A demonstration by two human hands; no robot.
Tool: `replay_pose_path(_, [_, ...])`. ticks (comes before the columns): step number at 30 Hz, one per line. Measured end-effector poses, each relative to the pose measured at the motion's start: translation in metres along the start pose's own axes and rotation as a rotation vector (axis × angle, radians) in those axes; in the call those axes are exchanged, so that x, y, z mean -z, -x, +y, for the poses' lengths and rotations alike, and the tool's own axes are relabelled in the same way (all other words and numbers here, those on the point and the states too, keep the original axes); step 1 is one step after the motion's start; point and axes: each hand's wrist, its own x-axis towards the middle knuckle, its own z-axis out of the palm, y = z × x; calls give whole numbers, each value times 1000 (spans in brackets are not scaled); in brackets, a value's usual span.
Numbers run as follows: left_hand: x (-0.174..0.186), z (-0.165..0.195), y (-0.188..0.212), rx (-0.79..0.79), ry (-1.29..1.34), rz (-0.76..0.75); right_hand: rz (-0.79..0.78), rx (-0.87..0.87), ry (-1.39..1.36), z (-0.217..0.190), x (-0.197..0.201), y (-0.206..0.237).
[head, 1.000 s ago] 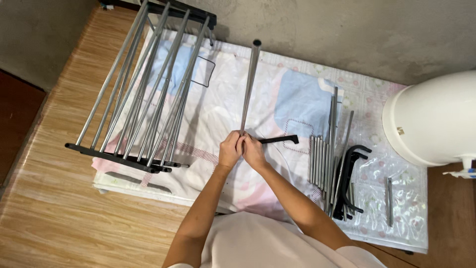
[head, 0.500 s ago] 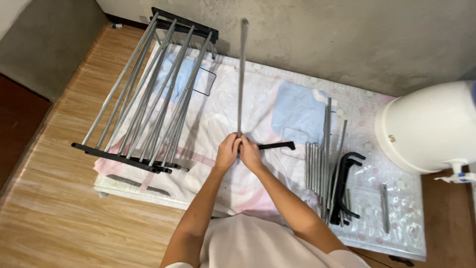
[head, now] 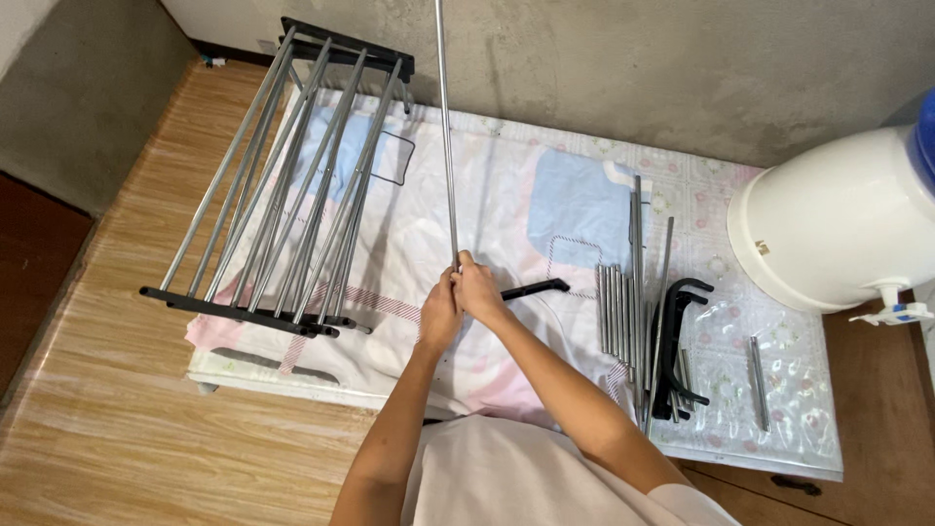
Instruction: The person assembles a metal clothes drying rack on a bed, inserting metal tubes into black plastic end connectors one at a time and fitting a black plastic top bar onto the upright tubes to build up the rack frame.
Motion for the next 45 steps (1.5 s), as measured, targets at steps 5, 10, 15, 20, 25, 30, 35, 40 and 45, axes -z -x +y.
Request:
replay_pose_path(5, [12,-5,-4,-113,-19,18,48,-9,-56,-10,-1,6])
replay_pose_path(10, [22,-5,-11,-84,83,-25,92,-59,-148,3,-1,13])
replay_pose_path(15, [31,-17,-19,155,175,-193,59,-123,-237,27,-3,28])
replay_pose_path(20, [24,-28,-22,200,-77,-153,30,-244,-42,49,9,41])
replay_pose_path(25, [12,-23,-21,161,-330,107,122,-70,91,68,21,47])
replay_pose_path(30, [-24,7,-5,2,-396,-16,2,-156,41,81,35,54])
replay_pose_path(35, [-73,43,12,-202,-151,-110,123,-116,-19,106,65,62])
replay_pose_path(40, [-122,79,8,-222,-38,-332,392,-152,224,159,118,77])
replay_pose_path(45, [-176,122,-1,-230,213,-439,437,-469,267,209,181,94])
